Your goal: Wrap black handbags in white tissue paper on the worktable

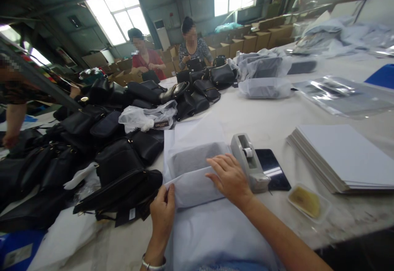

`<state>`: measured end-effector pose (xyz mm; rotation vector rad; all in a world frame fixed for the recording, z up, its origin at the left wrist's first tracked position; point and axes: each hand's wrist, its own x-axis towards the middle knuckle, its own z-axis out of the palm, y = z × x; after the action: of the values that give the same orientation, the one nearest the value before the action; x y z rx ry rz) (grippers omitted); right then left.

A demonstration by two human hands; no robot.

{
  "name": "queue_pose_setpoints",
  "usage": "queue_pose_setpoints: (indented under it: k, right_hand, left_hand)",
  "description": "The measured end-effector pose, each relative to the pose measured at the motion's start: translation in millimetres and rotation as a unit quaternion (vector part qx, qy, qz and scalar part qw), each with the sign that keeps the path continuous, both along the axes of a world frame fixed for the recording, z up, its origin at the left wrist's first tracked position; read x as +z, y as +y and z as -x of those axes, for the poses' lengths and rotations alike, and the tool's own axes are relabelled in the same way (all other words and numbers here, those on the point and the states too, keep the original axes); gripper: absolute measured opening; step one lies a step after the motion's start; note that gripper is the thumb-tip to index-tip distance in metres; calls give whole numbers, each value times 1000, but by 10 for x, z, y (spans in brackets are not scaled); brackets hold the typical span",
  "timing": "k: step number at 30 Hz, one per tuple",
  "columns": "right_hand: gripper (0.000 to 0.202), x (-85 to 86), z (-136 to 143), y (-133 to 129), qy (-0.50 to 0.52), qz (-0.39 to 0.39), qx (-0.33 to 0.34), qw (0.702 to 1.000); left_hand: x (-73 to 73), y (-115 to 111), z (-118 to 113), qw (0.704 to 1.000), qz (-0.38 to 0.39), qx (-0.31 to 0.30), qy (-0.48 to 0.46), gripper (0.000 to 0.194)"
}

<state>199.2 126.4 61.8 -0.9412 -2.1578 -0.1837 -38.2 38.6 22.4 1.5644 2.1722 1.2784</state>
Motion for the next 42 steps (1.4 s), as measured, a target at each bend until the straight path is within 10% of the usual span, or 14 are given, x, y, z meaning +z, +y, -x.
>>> queue_pose_setpoints:
  k: [15,30,37,42]
  right_hand:
    - [19,185,243,210,-71,223,69,970]
    - [9,104,290,284,-90,226,107,964]
    - [19,-17,287,317,-94,148,133,976]
    - [24,4,285,282,-76,99,137,983]
  left_hand:
    - [118,76,148,993,34,-85,-77,44]
    - [280,43,180,999,-4,-13,-35,33]
    - [804,799,-15,958,-59,-219,178,31]
    - [805,1309,-138,914,67,-306,259,81]
